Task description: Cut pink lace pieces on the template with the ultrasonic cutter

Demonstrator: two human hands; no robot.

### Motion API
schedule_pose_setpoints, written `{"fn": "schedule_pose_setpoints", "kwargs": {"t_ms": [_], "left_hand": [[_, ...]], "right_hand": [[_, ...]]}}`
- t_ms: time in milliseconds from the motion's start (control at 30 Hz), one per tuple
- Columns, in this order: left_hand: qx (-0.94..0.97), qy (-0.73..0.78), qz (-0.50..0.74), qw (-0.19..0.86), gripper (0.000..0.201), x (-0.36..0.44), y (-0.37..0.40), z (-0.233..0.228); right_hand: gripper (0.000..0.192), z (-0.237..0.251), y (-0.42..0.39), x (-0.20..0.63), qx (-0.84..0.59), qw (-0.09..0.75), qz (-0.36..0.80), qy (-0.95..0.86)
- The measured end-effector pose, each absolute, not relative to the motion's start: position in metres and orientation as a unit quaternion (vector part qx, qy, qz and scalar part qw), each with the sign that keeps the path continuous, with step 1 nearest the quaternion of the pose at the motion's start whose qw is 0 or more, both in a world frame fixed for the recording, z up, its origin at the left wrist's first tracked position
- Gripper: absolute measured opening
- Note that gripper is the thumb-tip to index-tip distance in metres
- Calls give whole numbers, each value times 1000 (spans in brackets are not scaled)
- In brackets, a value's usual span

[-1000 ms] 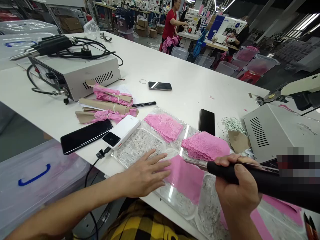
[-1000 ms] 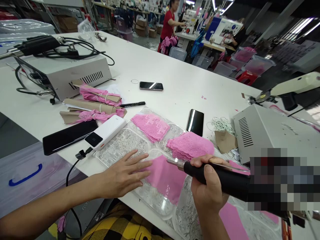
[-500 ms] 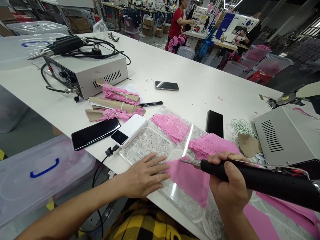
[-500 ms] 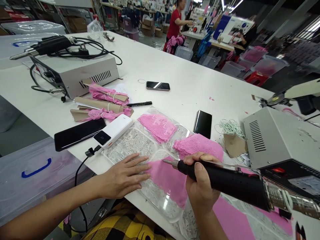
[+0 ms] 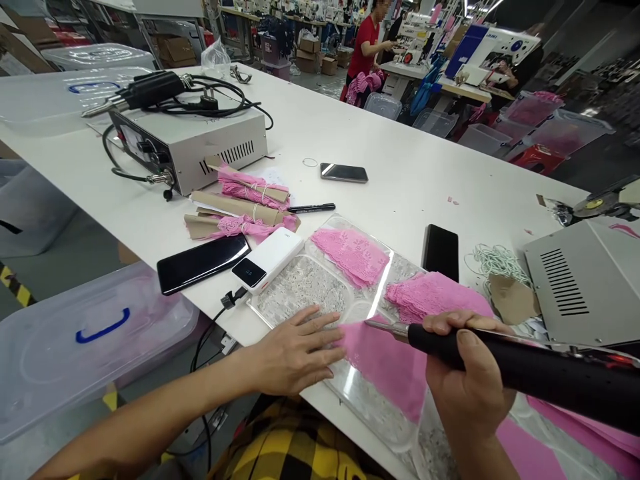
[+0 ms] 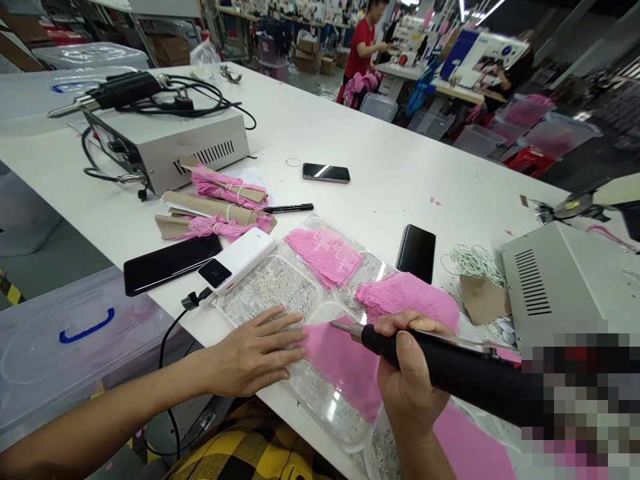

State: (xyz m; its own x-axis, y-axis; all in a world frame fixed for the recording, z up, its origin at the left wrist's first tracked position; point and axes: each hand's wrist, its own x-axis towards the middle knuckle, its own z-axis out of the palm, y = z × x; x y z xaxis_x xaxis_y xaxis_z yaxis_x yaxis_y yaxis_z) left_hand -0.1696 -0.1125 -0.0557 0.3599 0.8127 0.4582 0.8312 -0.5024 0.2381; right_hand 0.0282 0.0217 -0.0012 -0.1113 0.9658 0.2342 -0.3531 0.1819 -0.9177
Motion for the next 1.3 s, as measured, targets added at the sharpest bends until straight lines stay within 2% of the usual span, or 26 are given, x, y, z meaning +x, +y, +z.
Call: {"fn": "schedule_pose_setpoints", "kwargs": {"t_ms": [333, 1100, 1300], "left_hand": [[-826, -509, -242, 23, 35, -171, -118, -56], [-829, -479, -288, 18, 31, -175, -125, -52], [-819, -486, -303, 22, 31, -176, -126, -51]], "right_hand": [[15, 0, 13, 23, -300, 571, 576, -502], [15, -3, 2, 14, -299, 556, 591, -502], [14, 5, 10, 22, -332, 579, 584, -461]]}}
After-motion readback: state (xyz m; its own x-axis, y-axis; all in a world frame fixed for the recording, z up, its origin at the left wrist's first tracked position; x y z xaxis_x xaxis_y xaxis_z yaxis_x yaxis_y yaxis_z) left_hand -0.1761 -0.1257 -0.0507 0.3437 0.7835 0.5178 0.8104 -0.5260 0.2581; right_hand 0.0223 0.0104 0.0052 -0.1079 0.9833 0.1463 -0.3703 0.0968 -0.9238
